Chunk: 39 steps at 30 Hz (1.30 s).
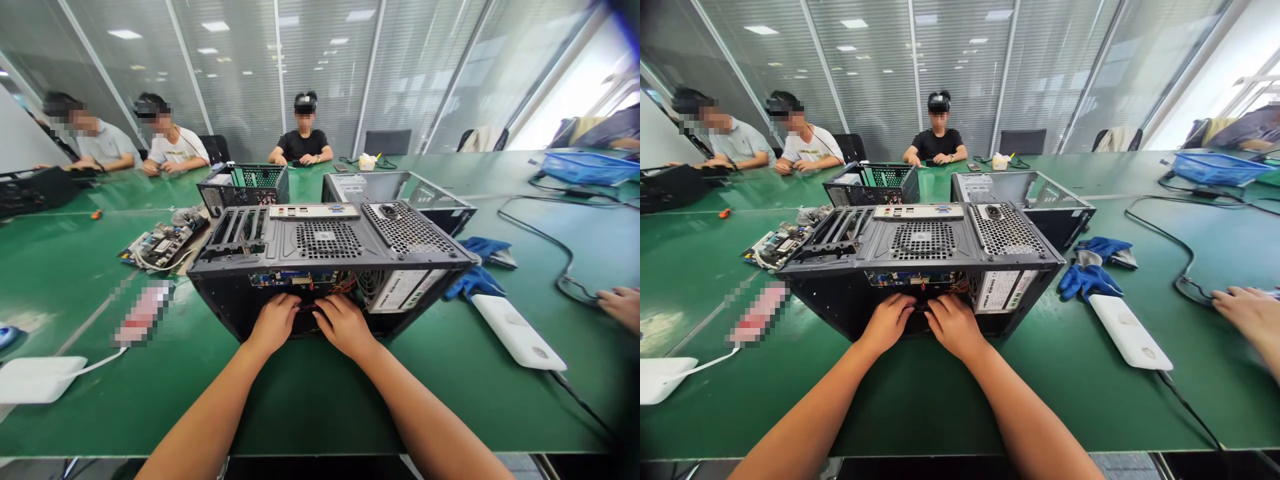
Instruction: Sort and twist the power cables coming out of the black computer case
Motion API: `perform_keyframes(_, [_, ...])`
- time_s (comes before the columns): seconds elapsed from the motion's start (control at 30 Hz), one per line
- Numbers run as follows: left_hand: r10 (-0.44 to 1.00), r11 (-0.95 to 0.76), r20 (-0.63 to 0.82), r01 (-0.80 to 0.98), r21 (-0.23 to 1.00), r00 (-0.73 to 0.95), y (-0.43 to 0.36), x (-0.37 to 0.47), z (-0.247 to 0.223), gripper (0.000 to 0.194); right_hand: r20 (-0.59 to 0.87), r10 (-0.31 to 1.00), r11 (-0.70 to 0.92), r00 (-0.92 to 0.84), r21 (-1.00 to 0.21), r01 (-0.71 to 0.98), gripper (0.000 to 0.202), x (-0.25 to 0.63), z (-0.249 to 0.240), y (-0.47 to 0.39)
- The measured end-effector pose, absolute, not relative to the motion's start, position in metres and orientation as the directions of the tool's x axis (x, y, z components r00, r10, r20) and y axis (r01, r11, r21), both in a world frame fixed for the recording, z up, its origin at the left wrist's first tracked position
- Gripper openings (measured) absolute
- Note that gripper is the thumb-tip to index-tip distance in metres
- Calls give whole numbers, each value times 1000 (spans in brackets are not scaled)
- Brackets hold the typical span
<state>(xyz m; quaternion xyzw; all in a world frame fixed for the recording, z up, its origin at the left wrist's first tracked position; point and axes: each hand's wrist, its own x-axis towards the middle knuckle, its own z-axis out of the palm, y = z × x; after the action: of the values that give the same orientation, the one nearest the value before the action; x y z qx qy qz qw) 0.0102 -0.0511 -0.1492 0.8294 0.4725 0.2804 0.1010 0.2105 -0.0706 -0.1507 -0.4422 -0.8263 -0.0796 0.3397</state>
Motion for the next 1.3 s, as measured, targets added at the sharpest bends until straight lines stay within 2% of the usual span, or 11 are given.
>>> perform_keyframes(0.2, [792, -595, 492, 642, 484, 362, -55, 8, -152, 17, 566, 659, 657, -496, -113, 745, 33, 207, -153, -62])
perform_keyframes(0.37, [747, -662, 504, 561, 497, 434, -63, 12, -149, 17, 566, 661, 639, -492, -81, 765, 17, 208, -160, -60])
perform_keyframes(0.5, [756, -647, 484, 614, 452, 441, -65, 11, -147, 18, 546, 664, 627, -510, -36, 778, 16, 210, -161, -59])
perform_keyframes(0.6, [787, -608, 427, 679, 412, 446, -63, 8, -148, 20, 558, 688, 585, -465, -47, 810, 17, 211, -164, -59])
perform_keyframes(0.83, [840, -528, 409, 711, 465, 356, -56, 4, -152, 20, 592, 718, 489, -366, -55, 871, 19, 211, -171, -62])
perform_keyframes(1.03, [783, -603, 432, 716, 351, 447, -56, 3, -152, 23, 578, 702, 583, -416, -131, 802, 29, 208, -160, -72])
perform_keyframes(1.13, [727, -674, 436, 674, 302, 531, -58, 5, -151, 24, 574, 664, 655, -480, -136, 743, 28, 206, -161, -74])
perform_keyframes(1.2, [717, -692, 419, 638, 338, 557, -59, 6, -150, 22, 566, 652, 674, -504, -129, 727, 26, 205, -165, -73])
perform_keyframes(1.3, [775, -631, 381, 580, 515, 505, -59, 7, -145, 21, 561, 656, 672, -504, -131, 729, 24, 205, -172, -71])
